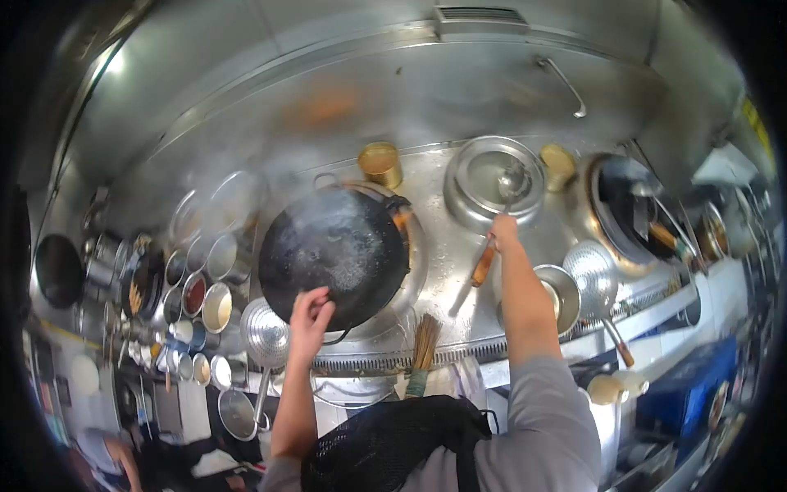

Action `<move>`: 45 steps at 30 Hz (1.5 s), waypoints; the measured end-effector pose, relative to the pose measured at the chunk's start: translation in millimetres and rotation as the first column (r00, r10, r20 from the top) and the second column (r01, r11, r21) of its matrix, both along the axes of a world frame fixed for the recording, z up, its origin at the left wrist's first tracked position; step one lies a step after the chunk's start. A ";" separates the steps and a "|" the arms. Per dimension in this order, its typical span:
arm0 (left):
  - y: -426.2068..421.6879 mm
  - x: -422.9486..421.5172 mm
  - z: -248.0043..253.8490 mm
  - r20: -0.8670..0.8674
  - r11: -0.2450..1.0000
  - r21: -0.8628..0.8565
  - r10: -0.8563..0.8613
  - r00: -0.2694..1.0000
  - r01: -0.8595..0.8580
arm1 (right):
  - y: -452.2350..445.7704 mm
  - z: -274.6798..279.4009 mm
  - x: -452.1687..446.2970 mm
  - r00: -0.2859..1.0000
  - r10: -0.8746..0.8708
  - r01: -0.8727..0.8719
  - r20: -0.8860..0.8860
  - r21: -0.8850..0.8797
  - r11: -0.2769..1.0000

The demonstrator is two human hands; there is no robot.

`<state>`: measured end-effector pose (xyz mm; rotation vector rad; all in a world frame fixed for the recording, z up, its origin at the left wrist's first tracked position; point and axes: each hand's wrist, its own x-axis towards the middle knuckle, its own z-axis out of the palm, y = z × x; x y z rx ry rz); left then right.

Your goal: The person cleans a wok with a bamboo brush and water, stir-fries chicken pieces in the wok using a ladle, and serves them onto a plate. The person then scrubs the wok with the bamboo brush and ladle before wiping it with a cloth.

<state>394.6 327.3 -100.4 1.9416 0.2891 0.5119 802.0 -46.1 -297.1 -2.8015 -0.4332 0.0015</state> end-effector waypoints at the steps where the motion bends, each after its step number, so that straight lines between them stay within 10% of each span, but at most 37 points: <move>1: -3.4 15.9 -4.7 0.013 0.997 0.051 -0.063 0.998 0.062 | 13.1 14.7 -15.9 0.917 -0.162 0.371 -0.364 0.634 0.678; 2: -5.5 29.9 -8.4 0.003 0.995 0.040 -0.094 0.996 0.093 | 21.4 40.5 -37.0 0.706 0.010 0.708 -0.708 0.705 -0.036; 8: 11.7 109.2 -45.6 -0.147 0.991 -0.012 -0.132 0.980 0.132 | -3.1 78.5 -123.8 0.728 0.329 0.682 -0.602 0.686 -0.253; 19: -17.5 198.0 -111.1 -0.191 0.870 -0.462 0.093 0.977 -0.173 | 20.1 229.6 -267.3 0.599 0.474 0.525 -0.645 0.763 0.376; 21: -15.6 200.0 -91.6 -0.360 0.948 -0.262 0.080 0.930 -0.182 | 38.8 228.1 -273.3 0.659 0.449 0.350 -0.603 0.774 0.527; 24: -13.4 168.8 -36.4 -0.483 0.985 -0.004 0.150 0.863 -0.173 | 61.3 196.0 -253.1 0.723 0.442 0.252 -0.531 0.798 0.547; 27: 23.3 164.7 -107.8 -0.262 0.953 0.136 0.297 0.918 -0.270 | 63.3 152.7 -197.0 0.877 0.305 0.157 -0.371 0.821 0.549; 30: 53.8 114.7 -86.8 -0.456 0.973 0.176 0.217 0.863 -0.151 | 44.4 133.7 -126.2 0.966 0.062 0.127 -0.250 0.672 0.729; 32: 76.4 98.8 -94.3 -0.499 0.981 0.179 0.156 0.852 -0.074 | -1.4 10.4 -9.3 0.867 -0.106 -0.119 0.487 0.410 0.904; 36: 92.7 79.4 -82.4 -0.485 0.970 0.225 0.192 0.853 -0.091 | -27.9 -18.2 67.2 0.951 -0.177 0.095 0.253 0.304 0.948; 38: 90.9 89.8 -85.4 -0.430 0.965 0.249 0.188 0.883 -0.084 | -26.7 -10.8 84.2 0.786 -0.220 0.431 -0.577 0.257 0.865; 45: -8.0 168.6 -44.3 -0.317 0.966 0.200 -0.095 0.944 0.165 | 23.0 30.6 -50.9 0.689 0.302 0.703 -0.659 0.709 -0.055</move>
